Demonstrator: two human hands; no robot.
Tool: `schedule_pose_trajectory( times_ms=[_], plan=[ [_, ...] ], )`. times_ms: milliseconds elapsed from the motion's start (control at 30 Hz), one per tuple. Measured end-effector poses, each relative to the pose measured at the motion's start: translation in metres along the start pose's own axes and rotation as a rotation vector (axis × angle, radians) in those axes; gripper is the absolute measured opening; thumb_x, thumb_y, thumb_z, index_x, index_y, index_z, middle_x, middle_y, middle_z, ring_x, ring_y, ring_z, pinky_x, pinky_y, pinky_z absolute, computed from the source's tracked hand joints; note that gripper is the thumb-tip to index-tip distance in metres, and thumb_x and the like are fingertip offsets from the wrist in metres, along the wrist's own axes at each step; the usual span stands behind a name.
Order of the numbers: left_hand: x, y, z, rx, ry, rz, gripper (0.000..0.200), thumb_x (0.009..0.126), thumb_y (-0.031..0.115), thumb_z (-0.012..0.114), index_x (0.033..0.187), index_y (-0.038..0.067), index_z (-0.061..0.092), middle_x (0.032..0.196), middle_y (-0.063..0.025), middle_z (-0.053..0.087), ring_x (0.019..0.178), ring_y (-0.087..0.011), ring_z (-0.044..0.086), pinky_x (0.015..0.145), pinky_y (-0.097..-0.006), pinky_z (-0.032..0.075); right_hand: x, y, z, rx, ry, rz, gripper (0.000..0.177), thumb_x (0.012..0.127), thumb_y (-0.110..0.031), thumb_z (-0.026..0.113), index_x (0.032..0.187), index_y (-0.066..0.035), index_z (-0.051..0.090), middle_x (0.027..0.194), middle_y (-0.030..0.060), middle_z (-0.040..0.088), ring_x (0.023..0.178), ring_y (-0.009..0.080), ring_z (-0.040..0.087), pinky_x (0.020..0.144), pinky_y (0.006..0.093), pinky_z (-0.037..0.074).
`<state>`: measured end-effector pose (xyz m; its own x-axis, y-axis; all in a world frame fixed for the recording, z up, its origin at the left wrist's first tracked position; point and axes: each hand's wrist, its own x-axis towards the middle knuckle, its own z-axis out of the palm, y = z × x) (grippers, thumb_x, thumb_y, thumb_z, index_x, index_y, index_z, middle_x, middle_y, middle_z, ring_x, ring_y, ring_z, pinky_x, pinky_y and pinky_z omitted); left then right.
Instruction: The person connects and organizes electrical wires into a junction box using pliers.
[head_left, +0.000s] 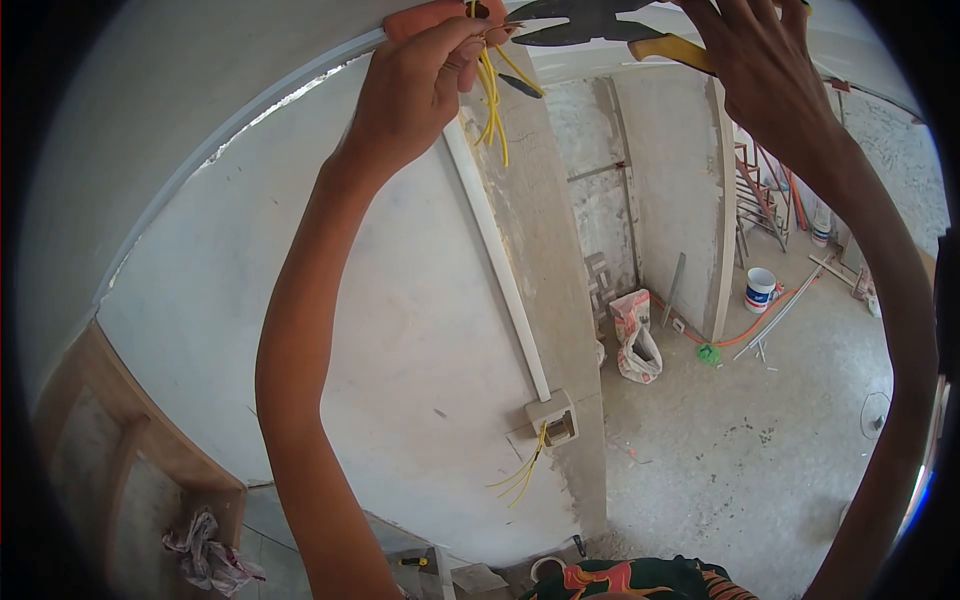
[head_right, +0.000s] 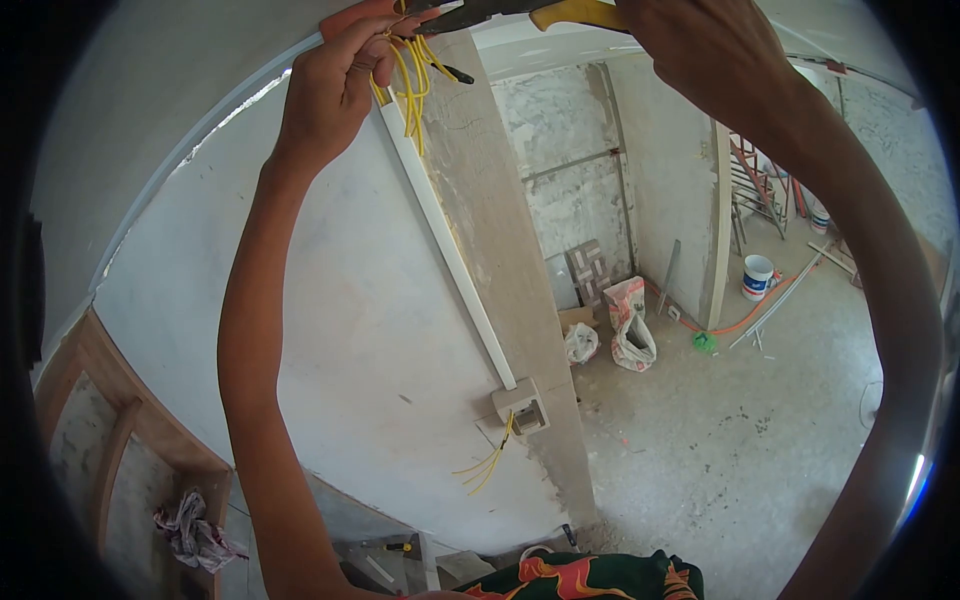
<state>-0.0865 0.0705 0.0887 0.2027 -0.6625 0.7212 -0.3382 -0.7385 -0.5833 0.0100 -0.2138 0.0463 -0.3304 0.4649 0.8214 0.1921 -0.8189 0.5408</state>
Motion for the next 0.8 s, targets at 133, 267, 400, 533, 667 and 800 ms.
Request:
schedule_pose_trajectory(
  times_ms=[133, 267, 400, 533, 667, 800],
  plan=[
    [0.0, 0.002, -0.001, 0.016, 0.021, 0.018, 0.017, 0.099, 0.008, 0.049, 0.109, 0.003, 0.061, 0.08, -0.0052, 0.064, 0.062, -0.0132, 0.055, 0.06, -0.0261, 0.05, 0.006, -0.007, -0.002, -0.011, 0.016, 0.048, 0.026, 0.081, -0.017, 0.069, 0.098, 0.001, 0.065, 0.118, 0.0097, 0.042, 0.114, 0.0231, 0.038, 0.096, 0.0453, 0.03],
    [0.006, 0.008, -0.005, -0.087, -0.032, -0.101, 0.007, 0.096, 0.008, 0.051, 0.094, 0.002, 0.053, 0.068, -0.0059, 0.054, 0.059, -0.0151, 0.051, 0.056, -0.0289, 0.045, 0.005, 0.006, -0.003, -0.042, 0.017, -0.064, 0.022, 0.08, -0.019, 0.068, 0.089, 0.001, 0.067, 0.11, 0.0078, 0.044, 0.104, 0.0211, 0.04, 0.088, 0.0391, 0.034],
    [0.002, 0.002, -0.003, 0.016, -0.025, -0.017, 0.006, 0.092, 0.003, 0.056, 0.097, 0.002, 0.059, 0.08, -0.0063, 0.065, 0.066, -0.0171, 0.059, 0.061, -0.0304, 0.052, 0.014, 0.01, -0.016, 0.022, -0.332, 0.015, 0.028, 0.081, -0.024, 0.067, 0.091, 0.002, 0.067, 0.114, 0.0088, 0.044, 0.106, 0.0225, 0.041, 0.088, 0.0373, 0.037],
    [-0.003, -0.014, 0.007, 0.184, 0.026, 0.199, 0.009, 0.087, -0.002, 0.06, 0.095, 0.003, 0.061, 0.08, -0.0064, 0.066, 0.073, -0.0205, 0.064, 0.066, -0.0318, 0.054, -0.014, 0.012, 0.007, 0.438, -0.421, 0.056, 0.019, 0.079, -0.003, 0.064, 0.097, 0.002, 0.063, 0.109, 0.0152, 0.055, 0.092, 0.0291, 0.057, 0.083, 0.0419, 0.047],
    [-0.007, -0.021, 0.018, 0.353, 0.106, 0.295, 0.009, 0.082, -0.001, 0.066, 0.088, 0.005, 0.061, 0.083, -0.0064, 0.068, 0.08, -0.0238, 0.067, 0.067, -0.0347, 0.055, -0.004, 0.0, -0.037, 1.166, -1.103, 0.574, 0.026, 0.077, 0.003, 0.062, 0.103, 0.0, 0.06, 0.114, 0.0171, 0.059, 0.094, 0.0303, 0.063, 0.088, 0.0452, 0.048],
    [-0.006, -0.017, 0.008, 0.16, 0.157, 0.279, 0.013, 0.08, -0.002, 0.067, 0.086, 0.006, 0.06, 0.077, -0.0061, 0.065, 0.07, -0.0205, 0.064, 0.061, -0.0354, 0.054, -0.032, 0.015, -0.009, 0.733, -0.647, 0.201, 0.037, 0.084, 0.001, 0.06, 0.12, -0.003, 0.053, 0.132, 0.0146, 0.051, 0.121, 0.0301, 0.051, 0.103, 0.0448, 0.042]
  ],
)
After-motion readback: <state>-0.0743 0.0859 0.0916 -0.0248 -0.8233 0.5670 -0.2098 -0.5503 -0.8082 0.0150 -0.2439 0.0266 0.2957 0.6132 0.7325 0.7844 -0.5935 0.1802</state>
